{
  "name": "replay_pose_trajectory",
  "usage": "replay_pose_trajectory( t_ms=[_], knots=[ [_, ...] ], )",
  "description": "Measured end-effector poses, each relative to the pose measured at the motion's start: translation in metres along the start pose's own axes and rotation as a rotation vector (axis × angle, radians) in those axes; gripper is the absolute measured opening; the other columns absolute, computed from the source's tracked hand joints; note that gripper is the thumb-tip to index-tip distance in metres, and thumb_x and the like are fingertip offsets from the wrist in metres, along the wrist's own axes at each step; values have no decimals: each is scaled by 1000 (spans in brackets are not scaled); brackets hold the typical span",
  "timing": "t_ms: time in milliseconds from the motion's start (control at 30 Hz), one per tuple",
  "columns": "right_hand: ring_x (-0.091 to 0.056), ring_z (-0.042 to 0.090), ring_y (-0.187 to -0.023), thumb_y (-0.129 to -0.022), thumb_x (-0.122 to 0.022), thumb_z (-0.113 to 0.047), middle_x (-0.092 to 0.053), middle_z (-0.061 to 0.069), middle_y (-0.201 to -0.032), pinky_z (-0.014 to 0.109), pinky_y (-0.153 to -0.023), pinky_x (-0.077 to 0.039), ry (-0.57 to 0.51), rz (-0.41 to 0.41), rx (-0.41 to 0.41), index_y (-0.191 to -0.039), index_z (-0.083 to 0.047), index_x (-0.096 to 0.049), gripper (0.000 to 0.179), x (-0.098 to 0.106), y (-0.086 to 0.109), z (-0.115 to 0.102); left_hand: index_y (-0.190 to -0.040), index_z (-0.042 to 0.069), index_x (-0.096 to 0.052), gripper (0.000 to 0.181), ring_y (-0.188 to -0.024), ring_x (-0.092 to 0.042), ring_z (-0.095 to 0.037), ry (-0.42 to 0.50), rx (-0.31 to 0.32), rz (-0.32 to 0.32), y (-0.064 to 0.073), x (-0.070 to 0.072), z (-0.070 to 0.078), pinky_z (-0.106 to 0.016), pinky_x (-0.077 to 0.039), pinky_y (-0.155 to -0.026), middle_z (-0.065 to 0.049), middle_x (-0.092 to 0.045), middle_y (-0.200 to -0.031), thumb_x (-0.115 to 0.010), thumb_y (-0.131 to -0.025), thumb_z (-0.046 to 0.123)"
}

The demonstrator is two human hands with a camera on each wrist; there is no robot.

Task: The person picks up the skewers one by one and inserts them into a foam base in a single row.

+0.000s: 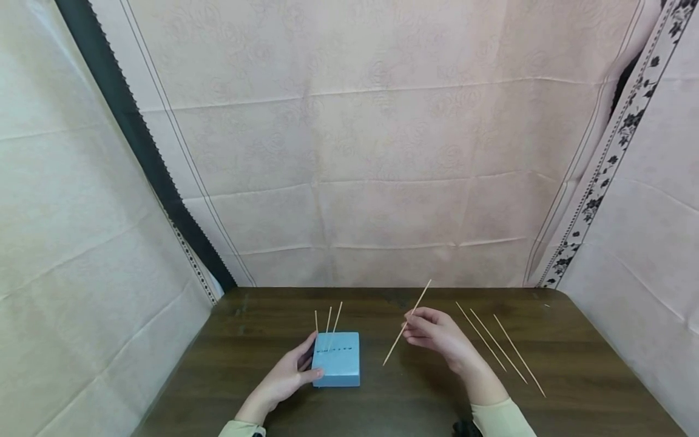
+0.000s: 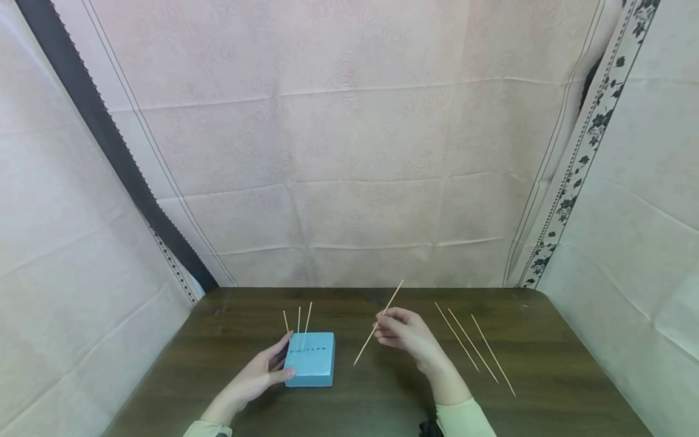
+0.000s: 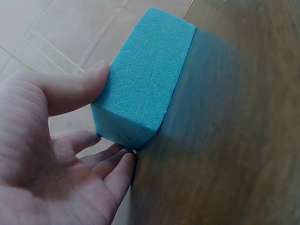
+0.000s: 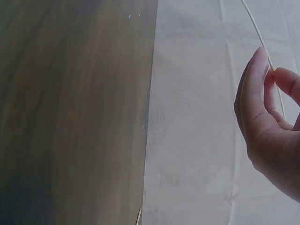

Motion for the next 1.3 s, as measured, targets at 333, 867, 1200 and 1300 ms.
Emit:
replay_pose_trajectory(
  t_ms=[333, 867, 1200, 1300],
  knots=[
    [-75, 23, -95, -105, -68, -10, -76, 12, -101, 39, -90, -64, 4, 53, 44, -130, 8, -59, 32, -22, -10, -6, -169, 1, -23, 95, -156, -26, -50, 8, -4, 1, 2, 0, 3, -60, -31, -123, -28, -21, -173, -82, -96, 18],
    [-75, 33, -99, -107, -68, -15, -75, 20, -106, 37, -89, -65, 3, 112, 66, -123, 4, -65, 25, -60, -25, -6, -169, -2, -21, 98, -158, -22, -48, 39, -5, 2, 1, -1, 2, -58, -29, -124, -27, -21, -174, -83, -95, 15],
    [-76, 31, -97, -105, -70, -13, -76, 23, -110, 33, -87, -65, 68, 162, 135, -117, 3, -70, 20, -78, -29, -9, -169, -1, -21, 99, -159, -21, -46, 48, -12, -1, -3, 0, 0, -57, -28, -125, -26, -20, -174, -83, -95, 16],
    [-76, 31, -96, -105, -71, -12, -77, 22, -108, 33, -87, -65, 93, 175, 164, -116, 2, -72, 18, -82, -28, -10, -169, -1, -21, 98, -158, -22, -47, 39, -18, 0, -3, 0, 1, -58, -29, -125, -27, -20, -174, -83, -95, 16]
  ],
)
Point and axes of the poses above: each hand's wrist, its own y-axis away from the middle knuckle, its own x-axis out of the back of the hand, z = x × y, the point moved 8 cm from there along -y, towards the middle knuckle
